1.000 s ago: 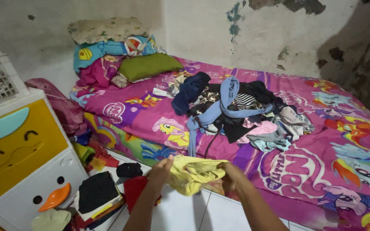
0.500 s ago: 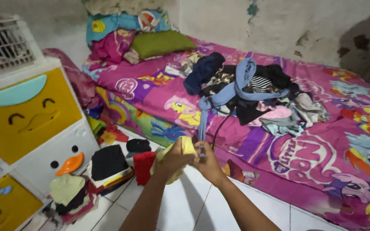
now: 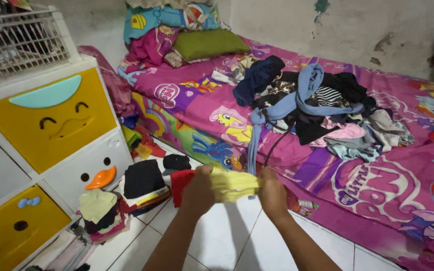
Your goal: The person folds various garments on the floor and places them into a multi-drawer storage unit. Items include a yellow cloth, a black t-shirt, a pink cloth, and a blue cloth. The person opens and closes several drawers to store the folded clothes.
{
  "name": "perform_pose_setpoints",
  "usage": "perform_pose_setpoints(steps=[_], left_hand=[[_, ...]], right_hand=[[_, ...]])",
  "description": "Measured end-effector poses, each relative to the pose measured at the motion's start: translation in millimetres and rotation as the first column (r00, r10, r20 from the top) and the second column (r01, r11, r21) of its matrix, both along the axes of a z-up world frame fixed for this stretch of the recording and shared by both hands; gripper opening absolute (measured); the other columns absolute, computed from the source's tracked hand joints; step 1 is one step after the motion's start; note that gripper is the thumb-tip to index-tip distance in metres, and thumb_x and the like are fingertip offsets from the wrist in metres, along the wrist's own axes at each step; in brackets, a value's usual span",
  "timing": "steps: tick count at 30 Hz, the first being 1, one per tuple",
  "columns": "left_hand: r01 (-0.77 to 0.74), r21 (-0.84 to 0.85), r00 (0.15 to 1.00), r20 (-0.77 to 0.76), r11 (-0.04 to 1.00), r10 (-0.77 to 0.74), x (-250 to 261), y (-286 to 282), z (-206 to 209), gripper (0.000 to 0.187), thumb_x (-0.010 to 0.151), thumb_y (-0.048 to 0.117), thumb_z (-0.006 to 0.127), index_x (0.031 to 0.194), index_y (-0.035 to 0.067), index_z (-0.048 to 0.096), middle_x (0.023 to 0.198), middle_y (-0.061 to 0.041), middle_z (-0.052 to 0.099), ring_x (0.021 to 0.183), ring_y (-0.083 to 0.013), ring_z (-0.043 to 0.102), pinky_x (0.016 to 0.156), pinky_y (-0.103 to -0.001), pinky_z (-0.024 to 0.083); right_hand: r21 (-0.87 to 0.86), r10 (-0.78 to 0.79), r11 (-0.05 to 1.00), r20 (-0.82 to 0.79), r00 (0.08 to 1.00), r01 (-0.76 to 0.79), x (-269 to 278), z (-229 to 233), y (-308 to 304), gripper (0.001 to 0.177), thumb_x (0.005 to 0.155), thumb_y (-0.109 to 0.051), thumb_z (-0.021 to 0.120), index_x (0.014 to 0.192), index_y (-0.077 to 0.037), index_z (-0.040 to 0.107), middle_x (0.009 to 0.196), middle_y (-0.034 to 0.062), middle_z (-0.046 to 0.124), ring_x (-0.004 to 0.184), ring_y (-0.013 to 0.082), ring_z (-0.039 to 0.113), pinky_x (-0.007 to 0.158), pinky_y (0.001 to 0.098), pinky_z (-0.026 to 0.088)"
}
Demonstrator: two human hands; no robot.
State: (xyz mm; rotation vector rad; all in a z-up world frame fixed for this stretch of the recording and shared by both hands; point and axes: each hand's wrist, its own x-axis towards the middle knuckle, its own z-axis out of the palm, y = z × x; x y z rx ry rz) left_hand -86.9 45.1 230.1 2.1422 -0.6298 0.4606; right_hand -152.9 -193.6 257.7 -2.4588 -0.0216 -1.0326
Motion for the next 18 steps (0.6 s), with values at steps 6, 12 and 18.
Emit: perform_pose_setpoints(steps=[6,12,18], left_hand=[[-0.217,0.32,0.976,0.089,0.922,0.199,34,63,-42,0.068,0.061,0.013,0.082,0.125,0.012,0.059,0.123,-0.018,0.06,0.119,-0.042,0.055,0.088,-0.052,0.046],[0.363,0.327,0.86,-0.477,0.873,-0.179,70,111,-67,0.029,0.076,0.023,0.08,0.1,0.013,0.07,0.098,-0.008,0.076,0.089,-0.021,0.076,0.078,-0.033,0.061],[-0.332,-0.289,0.439,-0.89,0.898,-0.124,56,79,-59,0.046,0.09,0.006,0.06,0.133,0.018,0.049,0.114,-0.019,0.069,0.091,-0.0341,0.074,0.076,-0.05,0.065]], right_hand=[[0.659,0.051,0.662,-0.514,0.856,0.357,10,-25,-49,0.02,0.091,-0.003,0.056,0.111,-0.004,0.058,0.092,0.0213,0.069,0.07,0.0367,0.071,0.056,0.0486,0.057],[0.257,0.191,0.964,-0.509,0.839,-0.063,21,-59,-105,0.025,0.072,0.004,0.078,0.092,0.003,0.064,0.074,0.0133,0.066,0.057,0.0263,0.064,0.044,0.0387,0.055],[0.933,0.535,0.257,-0.355,0.766,0.252,27,-51,-87,0.02,0.094,0.0,0.059,0.114,0.003,0.058,0.1,0.0204,0.062,0.072,0.033,0.069,0.06,0.047,0.06]])
